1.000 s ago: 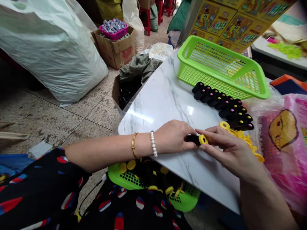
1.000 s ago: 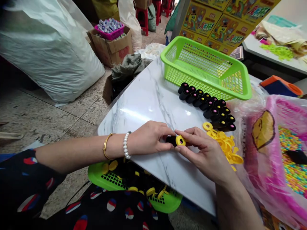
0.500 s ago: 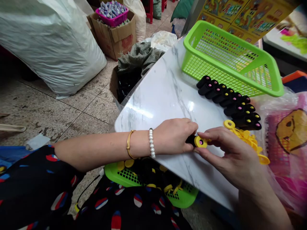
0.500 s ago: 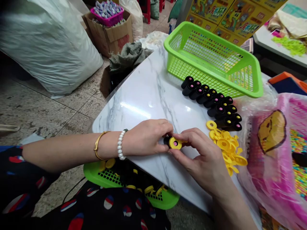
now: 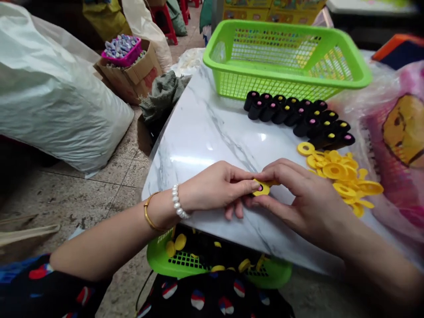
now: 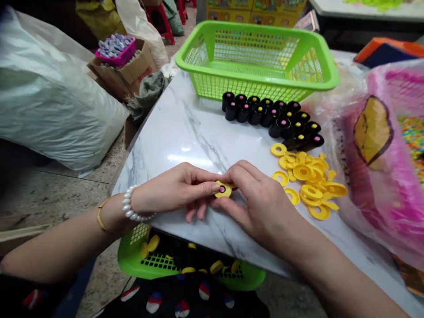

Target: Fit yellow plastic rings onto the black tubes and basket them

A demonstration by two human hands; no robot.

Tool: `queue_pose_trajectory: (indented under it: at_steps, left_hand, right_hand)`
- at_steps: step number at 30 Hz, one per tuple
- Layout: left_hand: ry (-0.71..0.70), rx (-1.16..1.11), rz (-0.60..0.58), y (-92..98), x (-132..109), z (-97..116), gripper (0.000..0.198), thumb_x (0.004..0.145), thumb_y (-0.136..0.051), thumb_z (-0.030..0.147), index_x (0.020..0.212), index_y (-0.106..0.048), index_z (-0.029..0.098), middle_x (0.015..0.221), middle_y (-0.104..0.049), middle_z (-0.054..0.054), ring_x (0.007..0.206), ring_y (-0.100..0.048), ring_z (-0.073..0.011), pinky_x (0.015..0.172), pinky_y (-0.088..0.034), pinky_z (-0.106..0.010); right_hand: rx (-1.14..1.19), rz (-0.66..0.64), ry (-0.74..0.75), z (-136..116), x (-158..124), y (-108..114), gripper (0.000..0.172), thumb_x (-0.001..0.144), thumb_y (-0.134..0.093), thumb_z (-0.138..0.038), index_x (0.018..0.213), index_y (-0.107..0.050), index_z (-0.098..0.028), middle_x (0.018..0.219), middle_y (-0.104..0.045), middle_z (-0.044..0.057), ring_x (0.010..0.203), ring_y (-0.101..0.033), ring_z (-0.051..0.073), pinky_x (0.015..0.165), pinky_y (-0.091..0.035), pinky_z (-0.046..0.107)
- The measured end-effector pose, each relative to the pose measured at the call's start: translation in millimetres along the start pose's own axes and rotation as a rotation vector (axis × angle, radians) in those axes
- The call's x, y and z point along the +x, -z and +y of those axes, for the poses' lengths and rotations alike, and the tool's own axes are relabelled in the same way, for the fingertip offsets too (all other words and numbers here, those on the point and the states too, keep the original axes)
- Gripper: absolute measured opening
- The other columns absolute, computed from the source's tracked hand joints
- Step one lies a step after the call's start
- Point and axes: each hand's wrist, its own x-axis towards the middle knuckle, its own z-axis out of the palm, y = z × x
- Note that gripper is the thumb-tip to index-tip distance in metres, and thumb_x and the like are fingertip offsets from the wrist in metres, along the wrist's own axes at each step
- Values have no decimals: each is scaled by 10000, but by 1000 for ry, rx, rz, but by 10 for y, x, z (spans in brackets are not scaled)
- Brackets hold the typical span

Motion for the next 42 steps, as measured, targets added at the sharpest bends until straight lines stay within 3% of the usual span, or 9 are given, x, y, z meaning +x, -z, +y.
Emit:
queue_pose_trajectory:
  at_steps: [5,10,17,20,25,30,37,40,42]
  left_hand:
    - [10,-15,3,5,10,-28,296,954,-517,229,1196,-657,133,636,-659,-12,532,-616,-81,519,-518,-179]
    - [-124,1,17,-10,-25,-130,400,941,-540,332,1281,-589,129,665,-631,-8,511,-602,-84,455,-504,-171]
    - [-229,227,243,-77,-54,-234,620,766,-754,359,1315,-523,189,685,-563,67,464,-521,-66,434,-419,-172]
    - [-322,358,344,-87,-38,-262,595,731,-789,356,1262,-578,189,743,-590,43,526,-509,-66,500,-441,-185]
    - [-542,616,466,-86,-7,-304,376,779,-755,343,1129,-704,214,840,-626,-19,680,-557,-109,655,-477,-242]
    - [-615,770,354,-128,32,-281,323,865,-622,295,1163,-672,181,824,-626,-30,705,-568,-126,648,-465,-235]
    - [-603,826,288,-112,135,-229,224,857,-582,215,1059,-661,161,868,-666,-43,788,-605,-156,710,-472,-263]
    - [-623,842,267,-87,151,-250,310,838,-644,258,1130,-611,157,1022,-689,-69,898,-627,-177,775,-485,-285]
    - [-600,838,264,-65,154,-248,380,822,-692,325,1150,-596,158,987,-698,-57,837,-631,-167,732,-482,-273]
  right_hand:
    - [-33,36,-11,-24,-44,-71,102,882,-609,-261,947,-557,-202,914,-583,66,800,-597,206,621,-471,299]
    - [76,26,-24,-29,-12,-55,102,890,-603,-237,975,-562,-197,874,-570,43,739,-578,164,625,-480,281]
    - [229,-70,-92,56,-28,153,423,821,-666,-212,1226,-551,-255,1016,-650,51,820,-649,175,742,-557,329]
    - [339,-16,-181,115,-66,219,351,872,-605,-226,1219,-555,-250,1051,-670,62,886,-676,187,791,-573,340]
    - [584,-7,-325,189,-65,283,205,874,-646,-352,1008,-644,-198,912,-707,67,791,-707,189,718,-596,311]
    - [743,-132,-402,220,6,247,270,760,-774,-355,935,-659,-184,742,-646,12,611,-619,124,556,-528,232]
    - [593,-288,-465,205,161,153,281,840,-676,-427,1006,-571,-226,696,-504,-45,572,-453,91,457,-360,185]
    - [649,-302,-468,211,152,142,354,843,-666,-449,1079,-531,-223,696,-510,-54,509,-441,81,414,-339,188]
    - [719,-312,-465,242,131,127,437,864,-630,-480,1188,-493,-221,650,-483,-74,452,-415,76,389,-326,193]
